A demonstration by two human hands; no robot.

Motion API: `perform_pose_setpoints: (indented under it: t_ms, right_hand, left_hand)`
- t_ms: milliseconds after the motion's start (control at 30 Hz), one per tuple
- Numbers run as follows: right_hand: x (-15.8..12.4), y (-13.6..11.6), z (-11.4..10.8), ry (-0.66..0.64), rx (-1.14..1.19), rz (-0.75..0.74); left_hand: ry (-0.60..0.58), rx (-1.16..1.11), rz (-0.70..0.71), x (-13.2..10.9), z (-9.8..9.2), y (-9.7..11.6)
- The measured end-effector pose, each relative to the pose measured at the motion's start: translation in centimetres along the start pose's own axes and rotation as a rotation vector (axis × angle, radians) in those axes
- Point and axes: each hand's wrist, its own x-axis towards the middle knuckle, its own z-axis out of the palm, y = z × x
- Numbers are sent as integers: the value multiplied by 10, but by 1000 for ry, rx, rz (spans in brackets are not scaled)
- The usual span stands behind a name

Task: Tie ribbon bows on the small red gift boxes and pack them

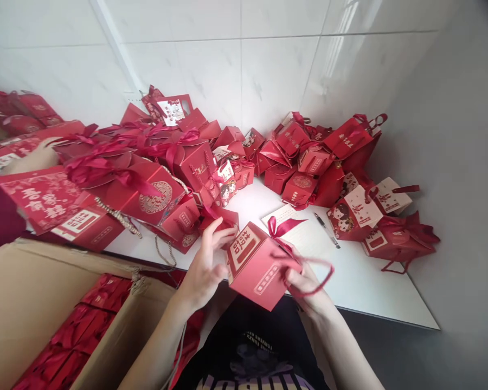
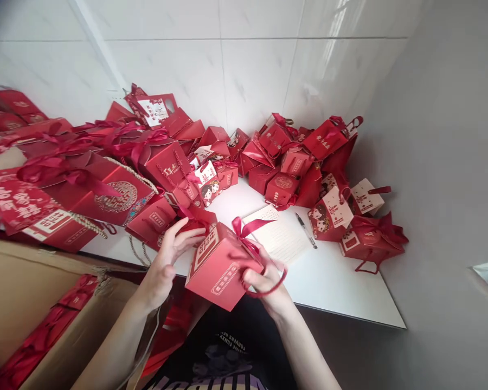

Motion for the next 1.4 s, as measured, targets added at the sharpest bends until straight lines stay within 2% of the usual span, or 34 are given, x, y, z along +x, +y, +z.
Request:
perform_pose_setpoints:
  t_ms: [67, 133, 200, 267, 400, 500, 567, 633, 700, 767, 867, 933, 1033, 1167, 1267, 1333, 1400]
  right_hand:
    - [0, 0, 2, -15, -289, -173]
    - [2, -1, 5, -40, -556, -334]
    - [4, -2, 8, -127, -756, -456]
    - [8, -1, 10, -243, -846, -515]
    - [16, 6, 22, -446, -817, -494]
    - [22, 12, 35, -496, -670, -377]
    - [25, 15, 42, -517, -550, -281]
    - [28, 17, 44, -535, -454, -224]
    - [32, 20, 41, -500, -422, -214]
    - [36, 25, 30, -382, -490, -220]
    - [39, 39, 8, -172, -770, -186]
    - [39, 50, -9, -116, -953, -178]
    - [36, 62, -29, -143, -1088, -256]
    - [37, 66, -37, -136, -1149, -330]
    - [39, 64, -35, -119, -1205, -357]
    - [40, 64, -37, -104, -1235, -366]
    - [41, 65, -41, -108, -1252, -374]
  left_hand:
    - [-121, 209, -62, -5, -14, 6]
    - [-192, 346, -124, -13, -23, 11]
    - [-184, 375, -166, -22, -29, 15]
    - [-151, 351, -199, -34, -33, 16]
    - [-62, 380, -230, -58, -38, 20]
    - [14, 412, -233, -69, -40, 25]
    - [70, 338, -260, -73, -41, 25]
    - [161, 225, -296, -76, -44, 22]
    - [286, 85, -368, -79, -49, 18]
    - [417, -109, -481, -83, -56, 16]
    - [569, -371, -590, -93, -68, 21]
    - [691, -425, -560, -102, -79, 31]
    - [881, -412, -489, -118, -102, 51]
    - [1102, -422, -431, -149, -144, 66]
    - [1298, -462, -497, -178, -176, 53]
    - [1391, -437, -578, -200, -193, 34]
    - [1465, -309, -656, -222, -204, 12]
